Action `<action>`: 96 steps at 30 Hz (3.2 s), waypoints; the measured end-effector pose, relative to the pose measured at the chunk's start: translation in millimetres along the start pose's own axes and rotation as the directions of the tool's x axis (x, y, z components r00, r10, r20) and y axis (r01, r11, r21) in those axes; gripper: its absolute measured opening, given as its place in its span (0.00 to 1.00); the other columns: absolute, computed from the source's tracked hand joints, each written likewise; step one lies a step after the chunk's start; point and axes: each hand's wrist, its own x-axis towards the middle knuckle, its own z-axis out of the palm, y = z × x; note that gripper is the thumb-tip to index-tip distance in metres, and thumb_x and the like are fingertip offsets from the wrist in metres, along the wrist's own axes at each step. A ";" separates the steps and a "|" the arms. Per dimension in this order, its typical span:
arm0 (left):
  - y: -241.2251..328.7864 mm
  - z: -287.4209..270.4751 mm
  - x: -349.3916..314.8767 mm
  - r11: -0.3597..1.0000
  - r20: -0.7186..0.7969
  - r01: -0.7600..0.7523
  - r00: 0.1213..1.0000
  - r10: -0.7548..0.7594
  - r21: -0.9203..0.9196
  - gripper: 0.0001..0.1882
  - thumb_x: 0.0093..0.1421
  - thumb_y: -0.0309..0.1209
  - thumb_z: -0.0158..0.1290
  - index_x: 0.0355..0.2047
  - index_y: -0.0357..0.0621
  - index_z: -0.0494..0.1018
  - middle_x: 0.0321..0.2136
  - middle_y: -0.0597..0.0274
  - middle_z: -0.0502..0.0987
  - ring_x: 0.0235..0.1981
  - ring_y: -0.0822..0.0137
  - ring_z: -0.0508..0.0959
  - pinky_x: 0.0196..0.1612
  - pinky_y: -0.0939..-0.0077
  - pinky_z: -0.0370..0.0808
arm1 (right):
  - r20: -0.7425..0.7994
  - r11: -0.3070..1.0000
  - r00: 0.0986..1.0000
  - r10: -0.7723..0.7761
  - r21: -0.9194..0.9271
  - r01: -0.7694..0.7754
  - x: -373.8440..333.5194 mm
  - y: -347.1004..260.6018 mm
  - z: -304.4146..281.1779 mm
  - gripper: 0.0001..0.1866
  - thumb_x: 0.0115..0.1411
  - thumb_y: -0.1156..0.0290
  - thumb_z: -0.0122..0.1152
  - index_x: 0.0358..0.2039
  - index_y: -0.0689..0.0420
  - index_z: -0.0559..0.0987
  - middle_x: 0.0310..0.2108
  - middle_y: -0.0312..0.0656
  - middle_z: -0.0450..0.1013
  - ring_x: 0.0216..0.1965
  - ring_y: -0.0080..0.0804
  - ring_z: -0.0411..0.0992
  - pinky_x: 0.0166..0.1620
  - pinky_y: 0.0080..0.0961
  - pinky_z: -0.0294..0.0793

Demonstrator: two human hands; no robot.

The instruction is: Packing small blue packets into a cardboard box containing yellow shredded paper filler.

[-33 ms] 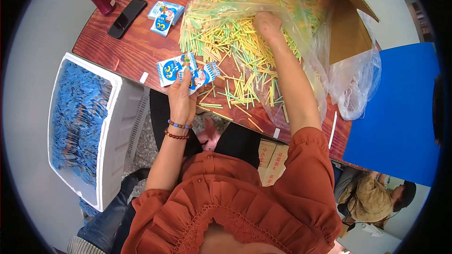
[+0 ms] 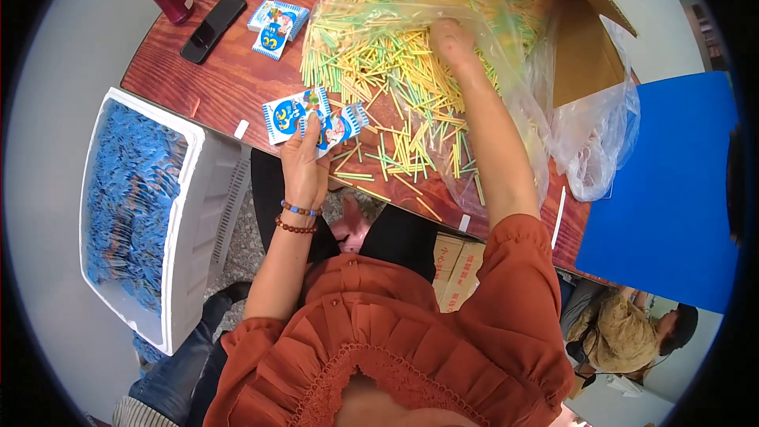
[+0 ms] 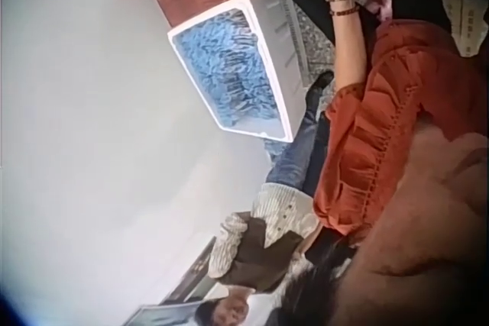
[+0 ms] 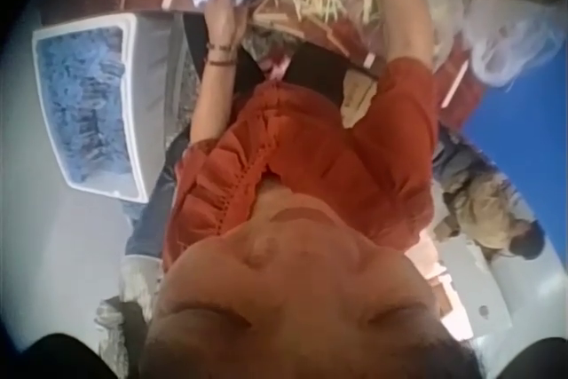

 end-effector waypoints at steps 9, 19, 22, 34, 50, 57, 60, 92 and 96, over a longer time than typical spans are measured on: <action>-1.1 0.4 1.8 1.000 0.031 0.021 0.999 -0.020 -0.023 0.11 0.65 0.34 0.50 0.41 0.41 0.73 0.36 0.63 0.79 0.34 0.71 0.79 0.36 0.72 0.79 | 0.316 0.610 0.947 0.065 0.738 -0.288 -42.9 46.6 -21.5 0.13 0.62 0.73 0.47 0.41 0.67 0.75 0.28 0.45 0.75 0.27 0.31 0.74 0.32 0.27 0.73; -2.9 11.9 -7.0 0.999 0.029 0.035 0.999 -0.035 -0.001 0.11 0.64 0.35 0.51 0.38 0.40 0.75 0.35 0.61 0.79 0.35 0.69 0.80 0.38 0.69 0.79 | 0.385 0.335 0.920 0.073 0.859 -0.386 -63.4 48.2 -34.9 0.10 0.64 0.67 0.52 0.37 0.61 0.75 0.27 0.36 0.74 0.24 0.19 0.71 0.25 0.15 0.67; -2.3 13.5 -7.7 0.999 0.036 0.053 0.998 -0.052 -0.013 0.11 0.64 0.35 0.51 0.38 0.39 0.75 0.35 0.61 0.79 0.35 0.69 0.80 0.39 0.70 0.79 | 0.389 0.348 0.920 0.057 0.856 -0.383 -62.4 54.7 -31.8 0.11 0.64 0.66 0.52 0.38 0.61 0.75 0.30 0.39 0.76 0.26 0.21 0.74 0.24 0.14 0.66; -15.0 15.0 11.6 0.984 0.087 0.024 0.996 -0.009 -0.175 0.11 0.65 0.37 0.50 0.35 0.43 0.73 0.32 0.66 0.77 0.32 0.75 0.76 0.33 0.79 0.74 | 0.062 0.024 0.991 0.118 0.998 -0.065 -129.9 -38.0 -76.3 0.16 0.68 0.62 0.43 0.44 0.64 0.68 0.38 0.48 0.77 0.45 0.34 0.73 0.48 0.27 0.67; -9.0 31.0 7.2 0.951 -0.057 -0.220 0.976 0.212 -0.216 0.09 0.65 0.33 0.49 0.36 0.41 0.74 0.33 0.67 0.77 0.31 0.77 0.76 0.35 0.80 0.76 | -0.282 -0.154 0.926 0.252 0.933 0.327 -170.0 -170.7 -82.4 0.19 0.70 0.63 0.36 0.52 0.64 0.62 0.51 0.49 0.70 0.65 0.39 0.52 0.63 0.33 0.52; -11.6 21.5 15.8 0.934 -0.050 -0.229 0.973 0.224 -0.276 0.13 0.67 0.36 0.46 0.39 0.38 0.73 0.37 0.61 0.78 0.36 0.71 0.78 0.40 0.73 0.77 | -0.232 -0.129 0.962 0.145 0.959 0.251 -177.1 -183.6 -71.2 0.21 0.70 0.63 0.38 0.54 0.68 0.63 0.58 0.50 0.64 0.63 0.35 0.56 0.64 0.31 0.49; -11.1 21.9 17.3 0.924 -0.037 -0.217 0.976 0.216 -0.314 0.13 0.67 0.36 0.46 0.39 0.37 0.72 0.37 0.60 0.77 0.37 0.70 0.78 0.42 0.72 0.77 | -0.175 -0.234 0.976 0.131 0.951 0.202 -173.0 -179.5 -69.2 0.23 0.70 0.62 0.38 0.56 0.67 0.66 0.59 0.49 0.63 0.62 0.35 0.57 0.63 0.31 0.52; 26.3 30.6 76.7 0.780 0.205 0.052 0.974 0.098 -0.623 0.15 0.65 0.37 0.48 0.48 0.42 0.70 0.43 0.62 0.76 0.46 0.67 0.75 0.51 0.69 0.73 | 0.001 0.158 0.933 -0.361 0.986 0.060 -92.7 -158.8 -101.1 0.29 0.60 0.69 0.58 0.60 0.62 0.61 0.53 0.45 0.66 0.53 0.28 0.65 0.55 0.25 0.65; 48.3 13.4 89.4 0.792 0.293 0.061 0.944 0.153 -0.608 0.18 0.66 0.36 0.46 0.53 0.43 0.67 0.48 0.60 0.74 0.49 0.66 0.74 0.53 0.65 0.72 | -0.087 0.161 0.930 -0.356 0.975 0.153 -73.7 -166.2 -99.9 0.12 0.59 0.70 0.59 0.42 0.60 0.77 0.34 0.34 0.76 0.36 0.17 0.72 0.40 0.17 0.68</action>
